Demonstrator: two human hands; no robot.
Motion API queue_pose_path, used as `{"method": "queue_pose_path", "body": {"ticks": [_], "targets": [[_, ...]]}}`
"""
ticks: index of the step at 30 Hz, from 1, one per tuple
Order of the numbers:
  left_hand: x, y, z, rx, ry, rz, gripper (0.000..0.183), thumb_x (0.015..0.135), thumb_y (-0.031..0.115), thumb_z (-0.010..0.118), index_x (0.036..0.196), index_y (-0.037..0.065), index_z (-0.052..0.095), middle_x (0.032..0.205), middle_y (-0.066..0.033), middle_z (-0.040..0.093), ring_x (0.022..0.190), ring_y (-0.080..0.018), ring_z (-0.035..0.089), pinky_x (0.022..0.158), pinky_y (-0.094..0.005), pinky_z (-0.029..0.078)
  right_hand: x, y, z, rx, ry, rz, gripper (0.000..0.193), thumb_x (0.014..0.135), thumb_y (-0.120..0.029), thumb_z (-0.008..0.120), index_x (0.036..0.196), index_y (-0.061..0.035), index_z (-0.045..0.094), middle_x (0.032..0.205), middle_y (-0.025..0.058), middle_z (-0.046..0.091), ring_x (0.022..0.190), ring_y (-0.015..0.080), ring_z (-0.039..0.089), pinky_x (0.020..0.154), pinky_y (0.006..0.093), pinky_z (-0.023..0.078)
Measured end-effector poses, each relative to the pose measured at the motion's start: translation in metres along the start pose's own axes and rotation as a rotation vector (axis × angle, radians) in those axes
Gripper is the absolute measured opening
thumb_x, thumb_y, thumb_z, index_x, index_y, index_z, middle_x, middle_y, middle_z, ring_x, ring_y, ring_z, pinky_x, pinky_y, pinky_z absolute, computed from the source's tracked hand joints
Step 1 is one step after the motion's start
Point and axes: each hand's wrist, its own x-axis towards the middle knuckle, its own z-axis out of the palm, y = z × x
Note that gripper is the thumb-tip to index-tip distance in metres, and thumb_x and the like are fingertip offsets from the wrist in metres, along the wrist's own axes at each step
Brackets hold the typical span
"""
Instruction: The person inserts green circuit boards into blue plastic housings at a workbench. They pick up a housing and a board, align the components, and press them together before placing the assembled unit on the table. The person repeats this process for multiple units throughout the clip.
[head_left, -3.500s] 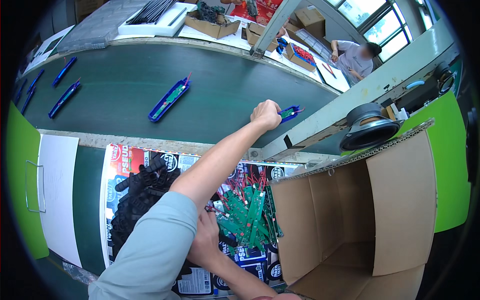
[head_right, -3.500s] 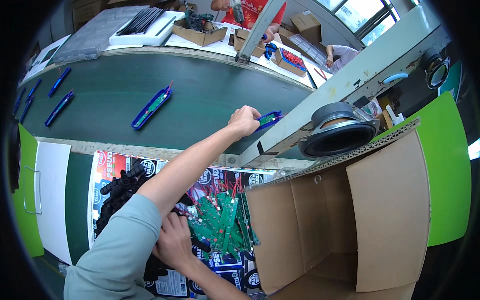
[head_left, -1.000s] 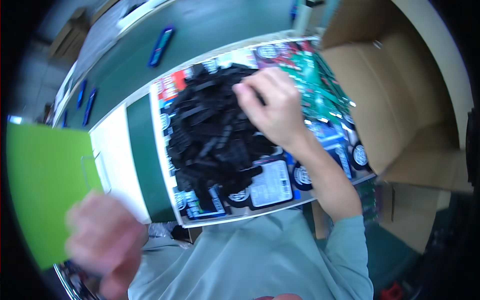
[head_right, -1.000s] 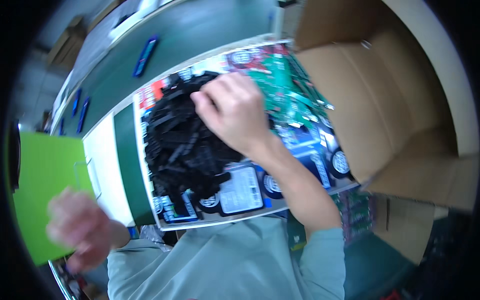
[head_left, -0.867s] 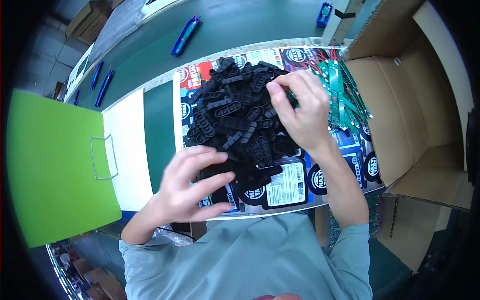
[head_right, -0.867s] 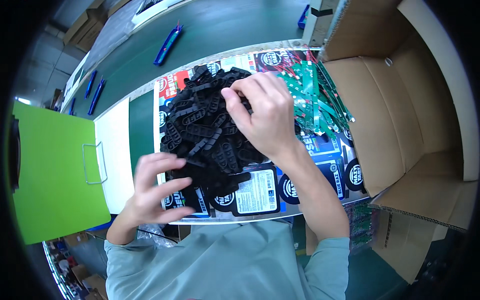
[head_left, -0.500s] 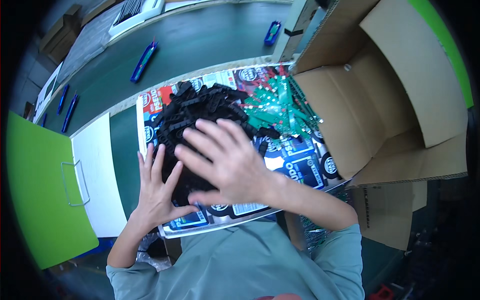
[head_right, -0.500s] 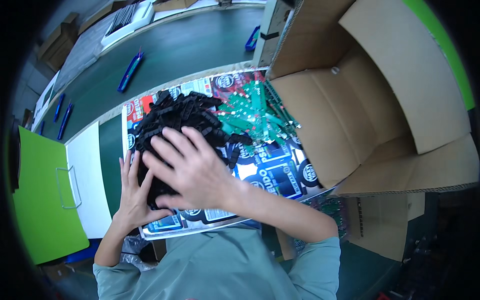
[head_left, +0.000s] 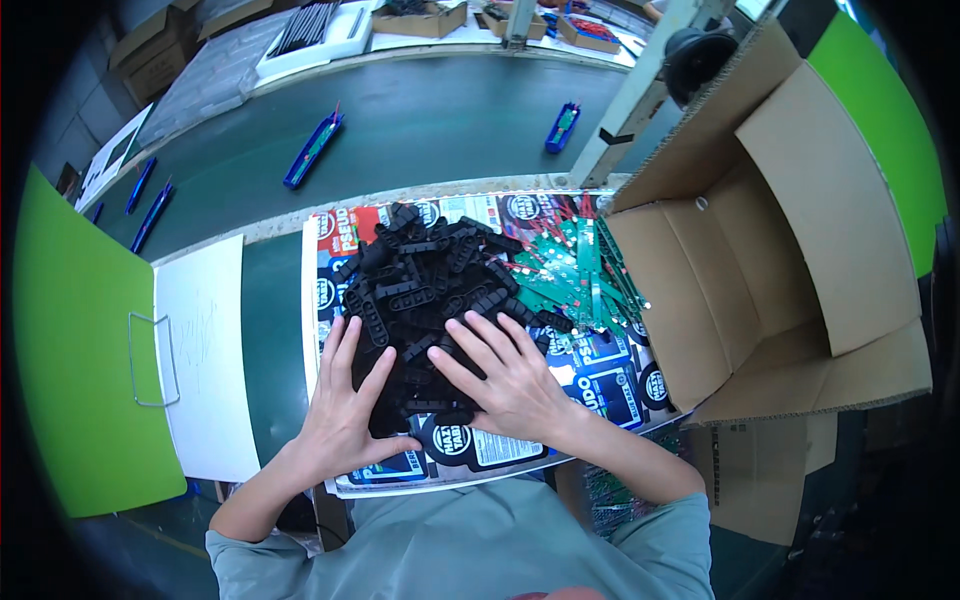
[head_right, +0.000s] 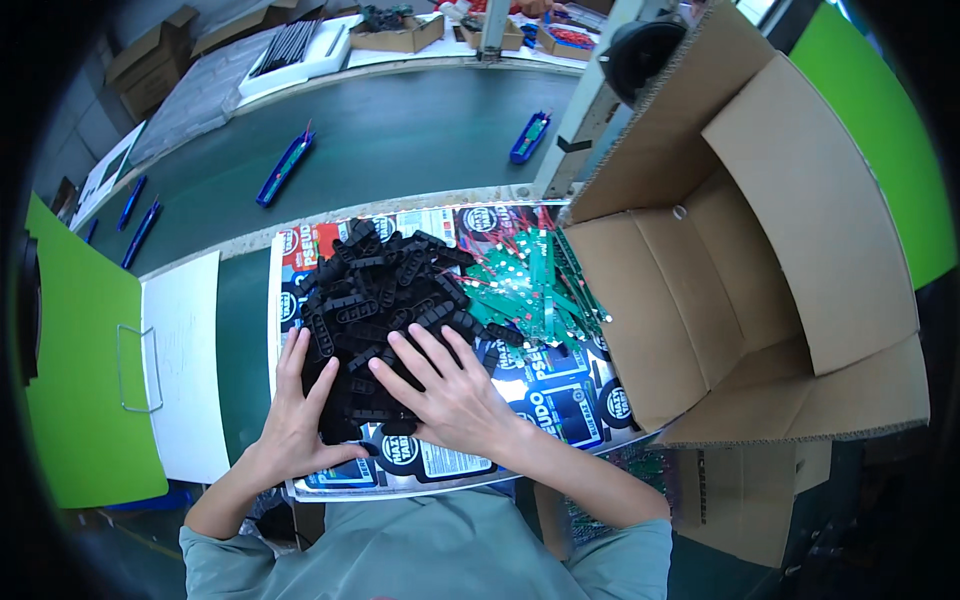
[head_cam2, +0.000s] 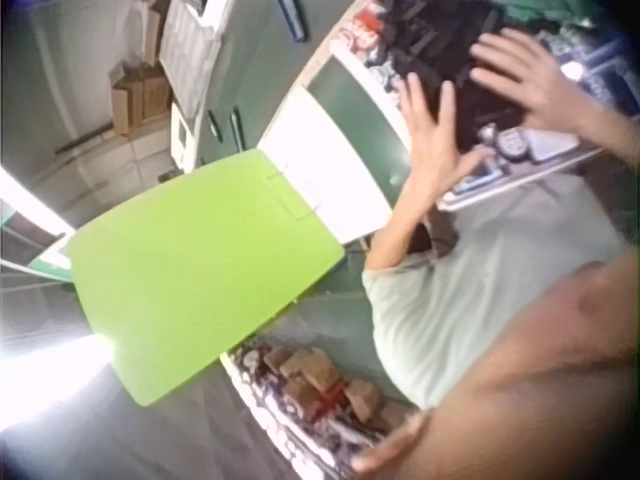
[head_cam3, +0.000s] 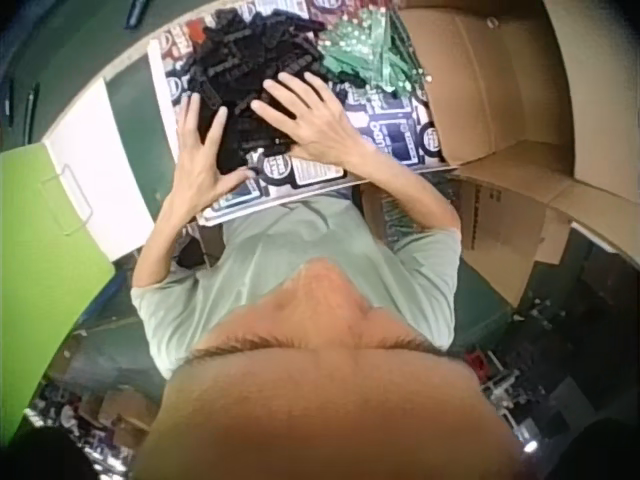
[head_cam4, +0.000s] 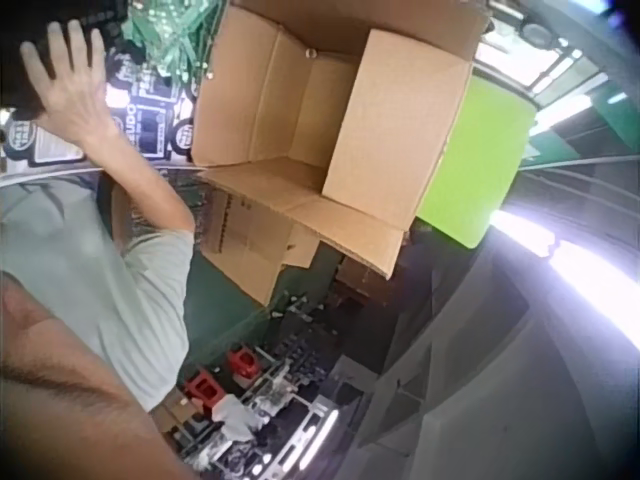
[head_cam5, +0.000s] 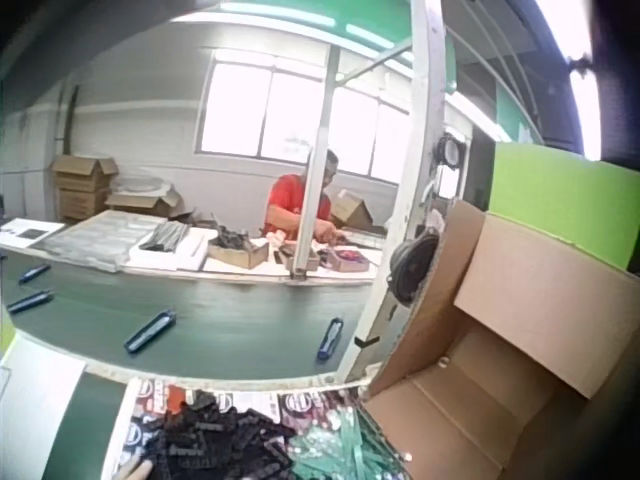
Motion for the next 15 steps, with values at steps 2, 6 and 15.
{"method": "queue_pose_path", "body": {"ticks": [2,6,15], "targets": [[-0.002,-0.003,-0.002,0.029,0.019,0.031,0.123,0.064,0.064,0.089,0.160,0.012,0.033,0.165,-0.0362,0.009,0.152,-0.0596,0.010,0.120,-0.0693,0.020,-0.003,0.002,0.000,0.019,-0.027,-0.003,0.099,0.059,-0.023,0.084,0.152,-0.0154,0.052,0.157,0.0197,0.044,0.146,0.0408,0.041,0.119,0.0595,0.033],[-0.004,-0.003,-0.002,0.114,0.005,0.052,0.114,0.065,0.068,0.086,0.157,0.019,0.041,0.165,-0.0327,0.014,0.152,-0.0591,0.012,0.118,-0.0744,0.016,-0.014,0.005,-0.017,0.101,-0.068,0.051,0.094,0.067,-0.028,0.086,0.153,-0.0121,0.050,0.159,0.0224,0.040,0.148,0.0455,0.035,0.120,0.0615,0.029],[0.028,0.013,0.006,0.254,-0.096,0.272,0.094,0.067,0.066,0.083,0.148,0.024,0.055,0.163,-0.0256,0.030,0.151,-0.0550,0.022,0.114,-0.0826,0.013,-0.048,0.006,-0.027,-0.023,-0.019,0.296,0.084,0.083,-0.039,0.082,0.151,-0.0028,0.049,0.159,0.0326,0.034,0.149,0.0569,0.027,0.117,0.0678,0.028]]}}
